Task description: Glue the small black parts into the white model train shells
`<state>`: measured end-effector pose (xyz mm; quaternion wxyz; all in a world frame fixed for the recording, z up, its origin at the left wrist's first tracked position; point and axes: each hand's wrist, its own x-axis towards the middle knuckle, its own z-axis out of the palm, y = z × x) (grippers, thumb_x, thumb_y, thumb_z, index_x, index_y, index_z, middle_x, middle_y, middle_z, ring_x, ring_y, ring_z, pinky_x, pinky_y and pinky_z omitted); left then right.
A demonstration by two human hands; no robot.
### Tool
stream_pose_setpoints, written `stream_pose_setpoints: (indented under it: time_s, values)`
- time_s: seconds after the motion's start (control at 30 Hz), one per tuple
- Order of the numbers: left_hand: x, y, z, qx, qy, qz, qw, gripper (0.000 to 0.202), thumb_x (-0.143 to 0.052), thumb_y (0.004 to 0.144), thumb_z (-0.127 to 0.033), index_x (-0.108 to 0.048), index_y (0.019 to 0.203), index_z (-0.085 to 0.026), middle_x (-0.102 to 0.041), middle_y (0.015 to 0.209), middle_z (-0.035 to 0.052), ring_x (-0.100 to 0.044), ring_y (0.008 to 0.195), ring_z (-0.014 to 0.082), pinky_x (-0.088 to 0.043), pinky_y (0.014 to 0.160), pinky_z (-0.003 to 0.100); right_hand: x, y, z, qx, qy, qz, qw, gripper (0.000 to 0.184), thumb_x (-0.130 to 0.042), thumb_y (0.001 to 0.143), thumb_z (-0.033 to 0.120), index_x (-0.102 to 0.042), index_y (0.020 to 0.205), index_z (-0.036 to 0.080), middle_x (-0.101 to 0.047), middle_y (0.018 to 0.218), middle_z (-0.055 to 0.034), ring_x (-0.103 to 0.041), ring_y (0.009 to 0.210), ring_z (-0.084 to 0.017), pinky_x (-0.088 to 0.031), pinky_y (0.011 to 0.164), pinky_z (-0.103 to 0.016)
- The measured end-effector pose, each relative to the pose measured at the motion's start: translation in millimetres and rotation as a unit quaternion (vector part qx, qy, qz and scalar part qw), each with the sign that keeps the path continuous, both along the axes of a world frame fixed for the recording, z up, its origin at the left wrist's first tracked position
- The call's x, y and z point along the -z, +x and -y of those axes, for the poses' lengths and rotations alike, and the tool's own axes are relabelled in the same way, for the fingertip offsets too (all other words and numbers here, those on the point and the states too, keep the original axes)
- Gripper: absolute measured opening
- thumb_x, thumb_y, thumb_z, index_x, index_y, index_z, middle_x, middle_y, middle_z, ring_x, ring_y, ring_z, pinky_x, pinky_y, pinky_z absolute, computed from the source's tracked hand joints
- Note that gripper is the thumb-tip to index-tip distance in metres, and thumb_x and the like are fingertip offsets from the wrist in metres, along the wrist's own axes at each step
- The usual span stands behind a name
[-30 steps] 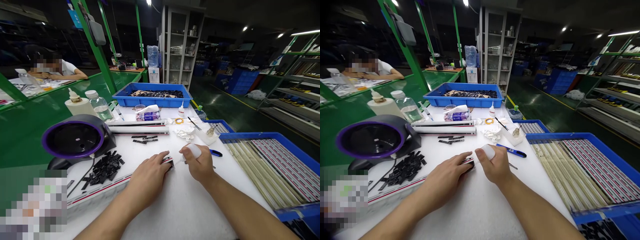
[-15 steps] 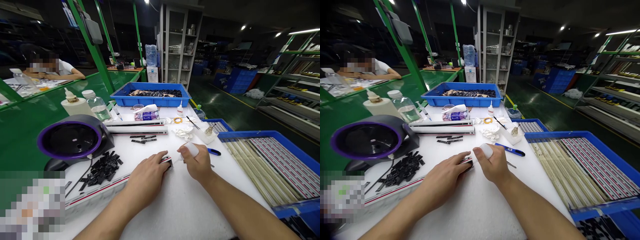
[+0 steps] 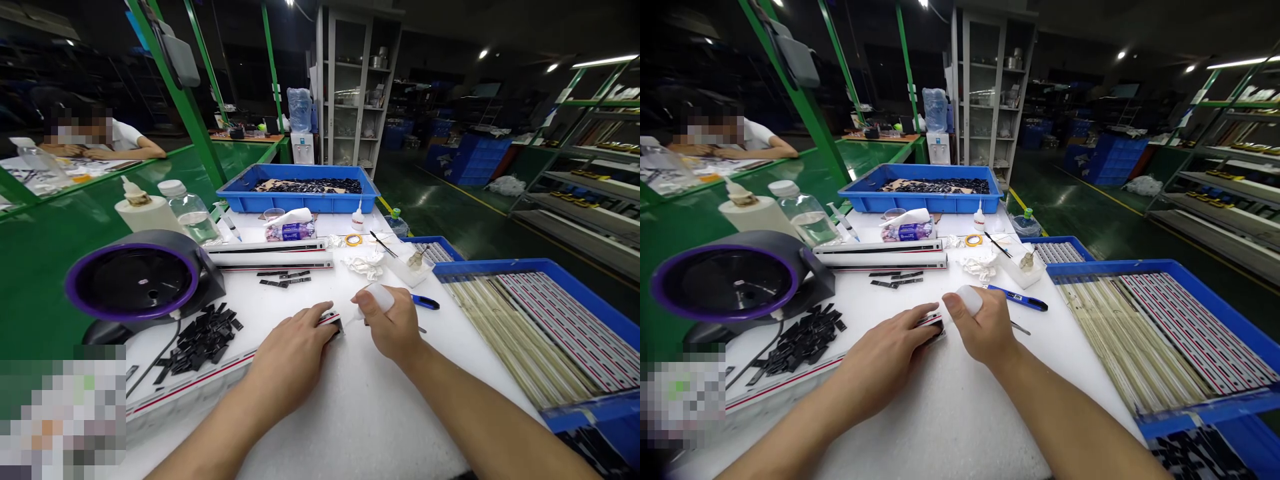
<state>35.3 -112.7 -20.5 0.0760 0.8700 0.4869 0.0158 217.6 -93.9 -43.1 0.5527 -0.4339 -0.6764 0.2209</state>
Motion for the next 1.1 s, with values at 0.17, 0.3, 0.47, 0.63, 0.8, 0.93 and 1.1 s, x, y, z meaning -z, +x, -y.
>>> stream_pose_setpoints:
  time_s: [0.17, 0.3, 0.47, 0.63, 0.8, 0.93, 1.1]
  values:
    - [-0.5, -0.3, 0.1, 0.000, -0.001, -0.002, 1.000, 0.036, -0.039, 0.090, -0.020, -0.064, 0.115, -0.030, -0.045, 0.146, 0.0044, -0.052, 0.123, 0.0265, -0.048, 0.096, 0.046, -0.2, 0.0, -0.1, 0.003, 0.001, -0.001, 1.000, 0.048, -0.049, 0.095, 0.053, -0.064, 0.069, 0.016, -0.050, 0.050, 0.0011, -0.049, 0.047, -0.013, -0.040, 0.048, -0.025]
    - [1.0, -0.3, -1.0, -0.001, -0.001, -0.006, 1.000, 0.036, -0.039, 0.090, -0.020, -0.064, 0.115, -0.030, -0.044, 0.147, 0.0041, -0.052, 0.123, 0.0255, -0.047, 0.097, 0.046, 0.1, 0.8, -1.3, 0.005, -0.003, 0.004, 1.000, 0.048, -0.049, 0.095, 0.054, -0.064, 0.069, 0.016, -0.049, 0.050, 0.0012, -0.049, 0.047, -0.013, -0.040, 0.049, -0.025]
    - [1.8, -1.1, -0.2, 0.001, 0.003, -0.005, 1.000, 0.036, -0.039, 0.090, -0.020, -0.064, 0.115, -0.030, -0.044, 0.147, 0.0039, -0.053, 0.123, 0.0255, -0.047, 0.097, 0.045, 0.2, 2.6, -2.7, 0.003, 0.003, 0.005, 1.000, 0.047, -0.049, 0.096, 0.052, -0.064, 0.069, 0.016, -0.048, 0.050, 0.0018, -0.047, 0.048, -0.013, -0.038, 0.049, -0.025]
    - [0.8, -0.6, -0.2, 0.000, 0.006, -0.005, 1.000, 0.038, -0.039, 0.090, -0.018, -0.064, 0.115, -0.030, -0.044, 0.147, 0.0037, -0.053, 0.122, 0.0259, -0.048, 0.096, 0.046, 0.2, 3.5, -3.0, 0.002, 0.007, 0.005, 1.000, 0.043, -0.051, 0.096, 0.047, -0.065, 0.071, 0.015, -0.045, 0.051, 0.0029, -0.044, 0.049, -0.012, -0.035, 0.050, -0.025]
    - [0.5, -0.3, -1.0, 0.001, 0.005, -0.006, 1.000, 0.037, -0.039, 0.090, -0.018, -0.065, 0.113, -0.030, -0.044, 0.147, 0.0037, -0.052, 0.123, 0.0256, -0.047, 0.097, 0.045, -1.1, 3.4, -3.8, 0.010, 0.002, 0.000, 1.000, 0.043, -0.051, 0.096, 0.046, -0.064, 0.069, 0.015, -0.044, 0.050, 0.0035, -0.044, 0.049, -0.012, -0.034, 0.050, -0.025]
    - [1.0, -0.2, -1.1, 0.000, 0.004, -0.006, 1.000, 0.037, -0.039, 0.090, -0.018, -0.064, 0.115, -0.030, -0.044, 0.147, 0.0036, -0.053, 0.122, 0.0250, -0.047, 0.097, 0.045, -2.2, 3.7, -3.8, 0.011, -0.001, 0.001, 1.000, 0.043, -0.051, 0.095, 0.046, -0.064, 0.069, 0.015, -0.044, 0.050, 0.0035, -0.044, 0.049, -0.012, -0.034, 0.050, -0.026]
    - [1.4, -0.8, -0.7, 0.000, 0.005, -0.004, 1.000, 0.037, -0.039, 0.090, -0.018, -0.064, 0.114, -0.030, -0.044, 0.147, 0.0036, -0.053, 0.122, 0.0254, -0.048, 0.096, 0.045, -2.8, 4.4, -3.3, 0.013, 0.005, 0.005, 1.000, 0.043, -0.051, 0.096, 0.045, -0.064, 0.068, 0.015, -0.044, 0.050, 0.0034, -0.044, 0.049, -0.012, -0.035, 0.050, -0.025]
